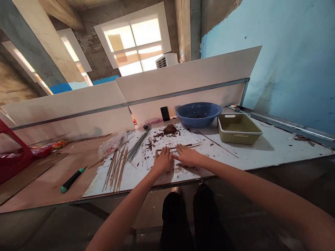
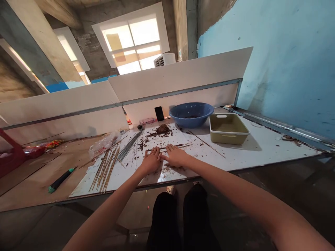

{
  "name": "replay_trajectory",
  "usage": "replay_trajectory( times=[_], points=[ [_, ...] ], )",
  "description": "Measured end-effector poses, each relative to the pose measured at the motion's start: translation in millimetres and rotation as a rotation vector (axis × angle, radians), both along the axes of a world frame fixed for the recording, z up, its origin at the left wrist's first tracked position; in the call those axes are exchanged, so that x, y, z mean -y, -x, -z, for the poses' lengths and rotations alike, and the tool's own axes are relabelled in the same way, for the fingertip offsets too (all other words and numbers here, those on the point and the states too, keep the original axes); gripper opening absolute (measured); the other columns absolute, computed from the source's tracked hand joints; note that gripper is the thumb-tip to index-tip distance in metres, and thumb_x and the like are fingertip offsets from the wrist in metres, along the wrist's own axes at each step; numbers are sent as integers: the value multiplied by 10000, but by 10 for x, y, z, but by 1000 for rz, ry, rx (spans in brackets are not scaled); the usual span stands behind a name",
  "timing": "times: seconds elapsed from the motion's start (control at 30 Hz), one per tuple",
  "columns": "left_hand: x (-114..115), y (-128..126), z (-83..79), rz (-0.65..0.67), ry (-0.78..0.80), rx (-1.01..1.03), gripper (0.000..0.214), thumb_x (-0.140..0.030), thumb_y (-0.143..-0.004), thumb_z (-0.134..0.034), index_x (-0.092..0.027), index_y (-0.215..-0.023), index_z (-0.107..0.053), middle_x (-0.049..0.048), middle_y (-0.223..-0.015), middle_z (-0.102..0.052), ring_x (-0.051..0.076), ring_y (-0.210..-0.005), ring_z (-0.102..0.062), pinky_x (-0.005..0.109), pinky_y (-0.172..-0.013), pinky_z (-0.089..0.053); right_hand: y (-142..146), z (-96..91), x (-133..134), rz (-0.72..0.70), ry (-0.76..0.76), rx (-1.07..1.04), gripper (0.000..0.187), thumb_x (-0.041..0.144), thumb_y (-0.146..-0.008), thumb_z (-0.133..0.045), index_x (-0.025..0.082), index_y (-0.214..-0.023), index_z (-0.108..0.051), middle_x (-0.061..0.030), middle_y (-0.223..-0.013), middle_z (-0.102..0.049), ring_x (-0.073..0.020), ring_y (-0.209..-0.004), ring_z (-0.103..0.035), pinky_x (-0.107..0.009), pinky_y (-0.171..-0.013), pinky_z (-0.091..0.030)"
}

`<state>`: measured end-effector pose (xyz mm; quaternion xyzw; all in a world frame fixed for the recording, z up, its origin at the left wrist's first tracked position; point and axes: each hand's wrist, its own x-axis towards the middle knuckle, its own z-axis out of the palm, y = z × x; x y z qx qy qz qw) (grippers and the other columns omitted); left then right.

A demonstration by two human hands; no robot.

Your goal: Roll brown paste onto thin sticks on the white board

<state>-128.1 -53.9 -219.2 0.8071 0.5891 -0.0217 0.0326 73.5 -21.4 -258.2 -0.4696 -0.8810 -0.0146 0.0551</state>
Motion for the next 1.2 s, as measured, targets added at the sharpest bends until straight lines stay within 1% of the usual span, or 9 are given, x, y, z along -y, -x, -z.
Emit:
replay_trajectory(
  times=[0.13,0.23,0.47,0.6,0.7,0.87,0.97,1.07,1.2],
  points=[
    [-182,-117,-146,-58,15,11,757,-402,-1159,-141,-87,-1842,-226,160,-1930,-144,304,-1810,-126,629,-1455,-75,61,-222,-215,96,100,23,810,616,-1183,-392,80,-1790,-395,-311,-1818,-401,-411,-1727,-358,-602,-1381,-351],
    [-311,-185,-236,-100,33,21,740,-380,-1168,-136,-85,-1841,-224,157,-1935,-111,294,-1812,-111,618,-1456,-85,81,-349,-338,115,90,25,758,589,-1202,-347,121,-1795,-402,-301,-1831,-382,-399,-1729,-356,-613,-1378,-339],
    [-127,75,27,-17,0,19,739,-458,-1187,-136,-147,-1850,-232,148,-1926,-185,294,-1807,-150,646,-1452,-75,-85,-77,-97,-1,81,8,843,720,-1154,-409,206,-1822,-373,-248,-1865,-355,-433,-1719,-366,-642,-1370,-338],
    [-326,-9,-83,-46,4,0,717,-414,-1186,-136,-172,-1856,-212,155,-1928,-169,317,-1807,-144,694,-1437,-99,-65,-288,-275,53,172,12,910,769,-1128,-415,197,-1834,-349,-254,-1858,-365,-442,-1730,-336,-649,-1382,-309],
    [-481,-109,-194,-85,19,-5,709,-377,-1185,-126,-161,-1855,-209,175,-1928,-137,353,-1805,-136,756,-1408,-136,-21,-447,-402,180,222,-19,896,693,-1177,-192,103,-1849,-257,-276,-1876,-296,-393,-1775,-222,-606,-1411,-248],
    [-289,49,-16,-56,-25,-5,720,-448,-1192,-134,-191,-1857,-236,133,-1928,-174,322,-1808,-134,700,-1437,-45,-94,-277,-181,109,207,-22,951,762,-1144,-208,139,-1863,-225,-231,-1900,-257,-407,-1779,-195,-611,-1423,-208],
    [-199,160,86,-22,-23,0,714,-440,-1191,-143,-209,-1862,-220,116,-1929,-157,329,-1810,-120,726,-1426,-65,-135,-225,-79,98,235,-29,1010,798,-1131,-206,93,-1853,-237,-242,-1906,-223,-399,-1783,-183,-571,-1426,-223],
    [-318,112,4,-60,-11,34,711,-416,-1190,-138,-185,-1855,-235,132,-1929,-159,337,-1808,-136,746,-1419,-82,-94,-357,-177,155,254,-42,947,751,-1152,-190,120,-1855,-253,-218,-1905,-257,-368,-1789,-176,-565,-1436,-181],
    [-499,10,-127,-83,6,40,700,-342,-1180,-147,-145,-1842,-260,175,-1923,-163,358,-1804,-149,779,-1400,-121,-26,-487,-309,258,254,-53,929,695,-1167,-152,74,-1856,-185,-232,-1916,-194,-346,-1798,-131,-554,-1441,-125]
  ],
)
